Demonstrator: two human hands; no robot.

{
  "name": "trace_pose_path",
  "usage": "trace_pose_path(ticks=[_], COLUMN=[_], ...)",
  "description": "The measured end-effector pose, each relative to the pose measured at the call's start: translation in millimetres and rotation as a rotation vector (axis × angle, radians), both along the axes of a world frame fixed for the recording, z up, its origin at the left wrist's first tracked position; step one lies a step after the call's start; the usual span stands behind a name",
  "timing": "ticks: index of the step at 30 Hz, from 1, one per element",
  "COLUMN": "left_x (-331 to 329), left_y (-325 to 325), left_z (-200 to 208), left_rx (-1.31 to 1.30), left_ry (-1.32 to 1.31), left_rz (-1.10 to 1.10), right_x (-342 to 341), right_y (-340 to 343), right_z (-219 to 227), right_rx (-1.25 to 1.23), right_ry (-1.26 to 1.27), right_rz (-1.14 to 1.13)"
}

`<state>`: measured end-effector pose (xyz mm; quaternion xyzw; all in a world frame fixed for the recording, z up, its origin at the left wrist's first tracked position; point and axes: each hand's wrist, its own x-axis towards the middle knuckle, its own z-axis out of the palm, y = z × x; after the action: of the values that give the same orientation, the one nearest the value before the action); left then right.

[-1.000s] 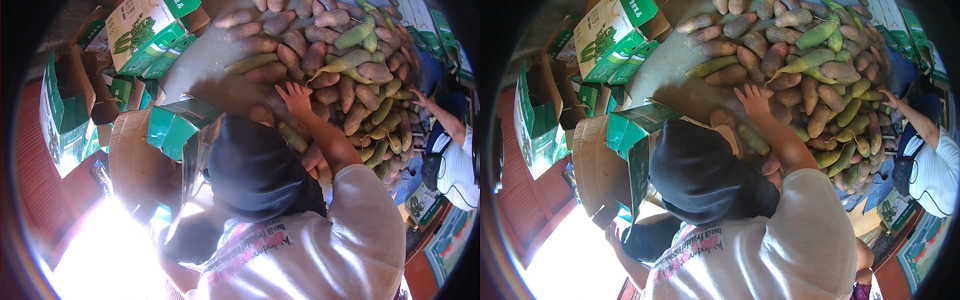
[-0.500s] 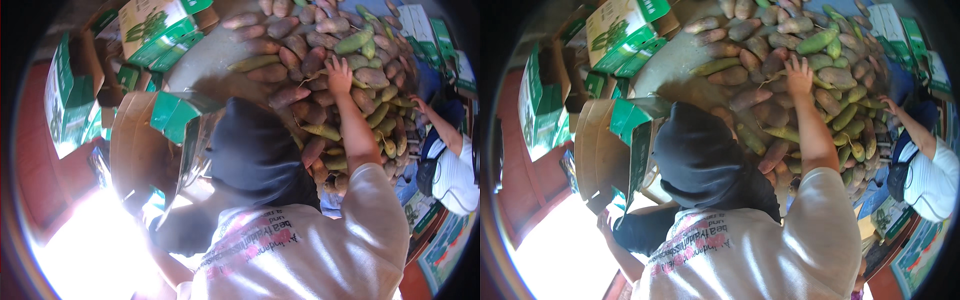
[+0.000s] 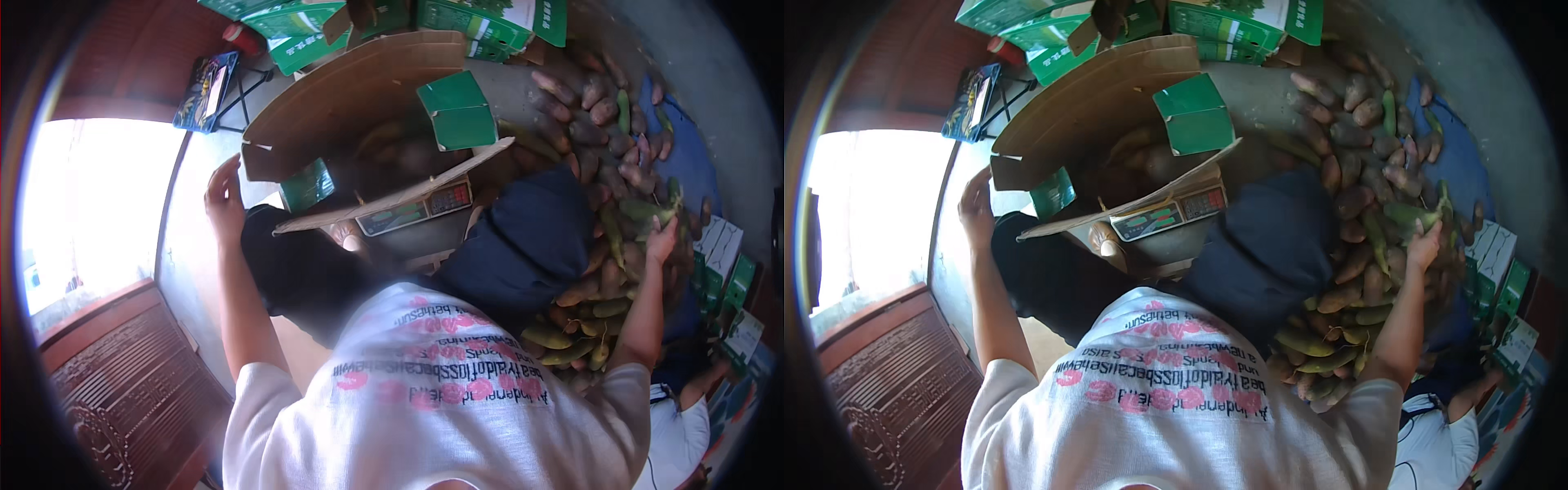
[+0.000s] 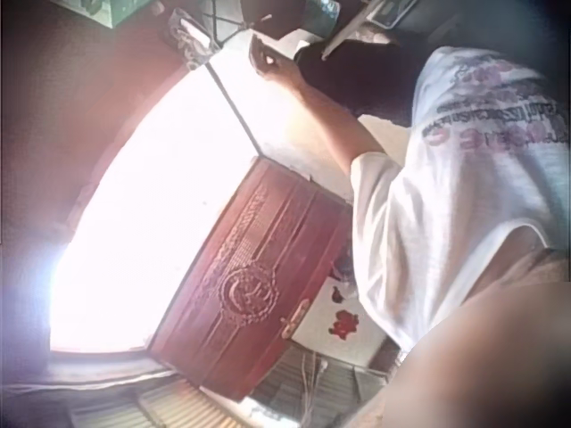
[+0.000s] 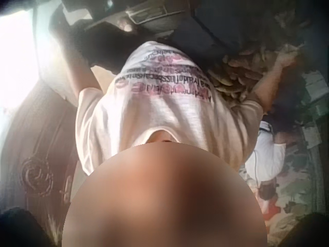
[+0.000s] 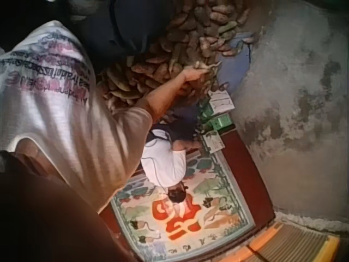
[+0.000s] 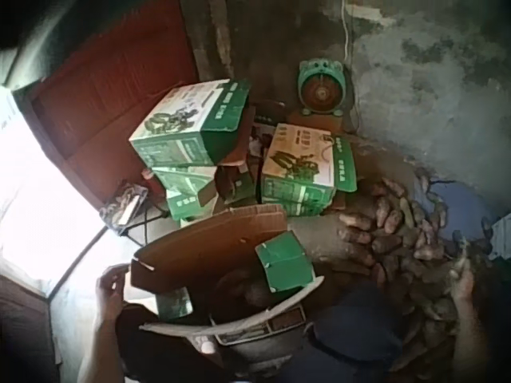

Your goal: Packing produce (radishes) into cardboard boxes and weighing them on a digital scale.

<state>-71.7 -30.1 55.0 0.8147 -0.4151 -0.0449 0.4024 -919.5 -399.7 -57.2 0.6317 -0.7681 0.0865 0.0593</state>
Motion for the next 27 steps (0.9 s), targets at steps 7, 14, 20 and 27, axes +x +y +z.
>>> trace_pose_path(ticks=[7, 14, 20, 27], left_x=[-3.0, 5.6, 15.0, 11.3], left_y=[6.0, 33.2, 45.8, 65.1], left_z=[17.2, 19.0, 9.8, 26.9], left_rx=[-0.059, 0.057, 0.113, 0.121], left_ry=[-0.182, -0.146, -0.081, -0.024], left_rz=[0.018, -0.012, -0.049, -0.030], right_x=[158.6, 441.5, 619.0, 720.3], right_y=[9.7, 86.2, 127.0, 174.7], right_z=[206.8, 286.3, 194.1, 90.7], right_rx=[-0.301, 0.269, 0.490, 0.728], right_ry=[-1.151, -1.342, -0.566, 0.418], right_rz=[0.415, 1.213, 1.672, 1.563])
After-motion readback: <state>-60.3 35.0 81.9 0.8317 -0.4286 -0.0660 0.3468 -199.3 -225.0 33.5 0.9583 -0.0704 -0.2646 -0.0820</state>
